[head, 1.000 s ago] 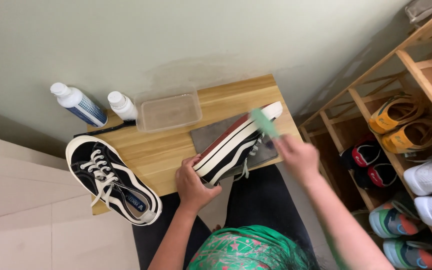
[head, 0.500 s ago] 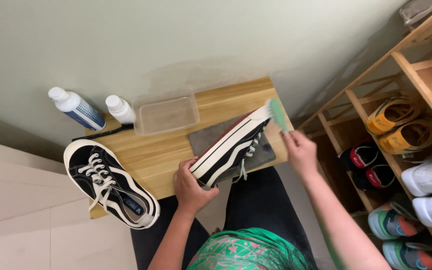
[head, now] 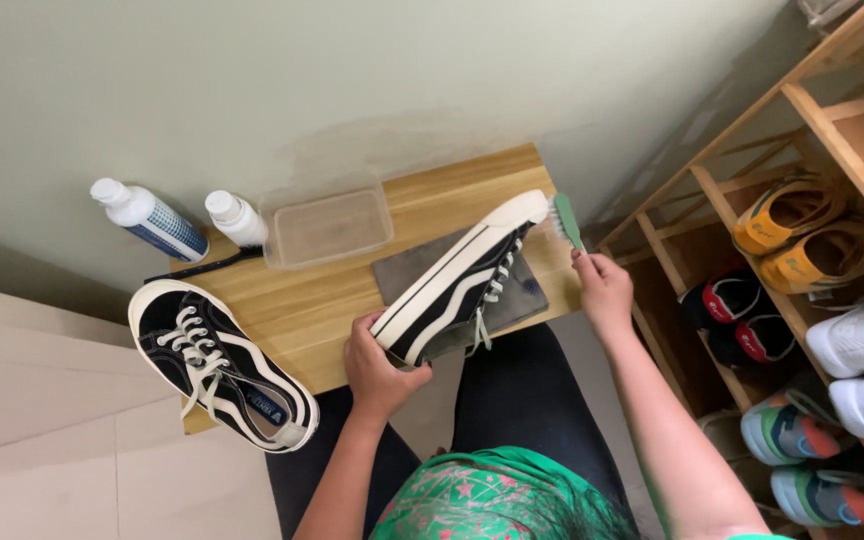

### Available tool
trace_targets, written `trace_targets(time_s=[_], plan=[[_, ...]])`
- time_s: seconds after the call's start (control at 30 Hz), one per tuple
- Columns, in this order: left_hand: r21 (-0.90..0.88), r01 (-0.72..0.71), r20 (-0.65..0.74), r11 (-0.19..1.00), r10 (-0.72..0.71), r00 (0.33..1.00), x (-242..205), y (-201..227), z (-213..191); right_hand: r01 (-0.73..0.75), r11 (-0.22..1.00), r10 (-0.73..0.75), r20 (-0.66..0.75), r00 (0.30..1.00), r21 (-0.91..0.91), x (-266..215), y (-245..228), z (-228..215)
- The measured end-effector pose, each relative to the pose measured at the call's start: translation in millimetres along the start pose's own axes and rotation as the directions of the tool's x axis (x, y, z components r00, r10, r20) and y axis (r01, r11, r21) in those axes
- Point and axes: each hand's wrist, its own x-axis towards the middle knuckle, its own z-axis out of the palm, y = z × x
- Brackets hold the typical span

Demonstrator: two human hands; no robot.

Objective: The person unties the laces of a black and white sneaker, then uses a green brush to scrub the sole and upper surfaces. The shoe is rotated to access different areas while scrubbing continues.

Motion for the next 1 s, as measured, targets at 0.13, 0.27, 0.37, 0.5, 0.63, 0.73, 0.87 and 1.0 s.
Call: trace_targets(time_s=[0.13, 0.27, 0.37, 0.5, 0.63, 0.73, 0.87, 1.0], plan=[[-0.217, 0.214, 0.124, 0.953, -0.190, 0.974, 1, 17, -23, 0.026, 0.999, -0.027, 0.008, 1.000, 0.037, -3, -27, -6], [-0.212, 0.452, 0.244, 0.866, -0.401, 0.883, -3, 37, -46, 0.070, 0.988, -0.068, -0.026, 0.997, 0.135, -19, -63, -10], [-0.140, 0.465, 0.277, 0.874, -0.416, 0.866, -4, 53, -58, 0.093, 0.988, -0.095, 0.014, 0.995, 0.124, -22, -68, -1], [-0.019, 0.430, 0.298, 0.903, -0.405, 0.864, -2, 63, -64, 0.084, 0.996, -0.084, 0.096, 0.992, 0.007, -3, -25, 20], [-0.077, 0.402, 0.277, 0.912, -0.368, 0.888, 1, 54, -64, -0.008, 1.000, 0.009, 0.039, 0.999, -0.026, -13, -35, 12], [-0.177, 0.470, 0.286, 0.864, -0.412, 0.865, -7, 50, -62, 0.034, 0.998, -0.040, 0.105, 0.994, 0.055, -28, -41, 12], [-0.454, 0.586, 0.298, 0.671, -0.505, 0.810, -12, 38, -58, -0.020, 0.999, 0.023, 0.158, 0.987, -0.025, -24, -43, 8], [-0.587, 0.692, 0.403, 0.420, -0.590, 0.700, -24, 43, -77, 0.044, 0.997, -0.054, 0.175, 0.983, 0.059, -28, -56, -1]])
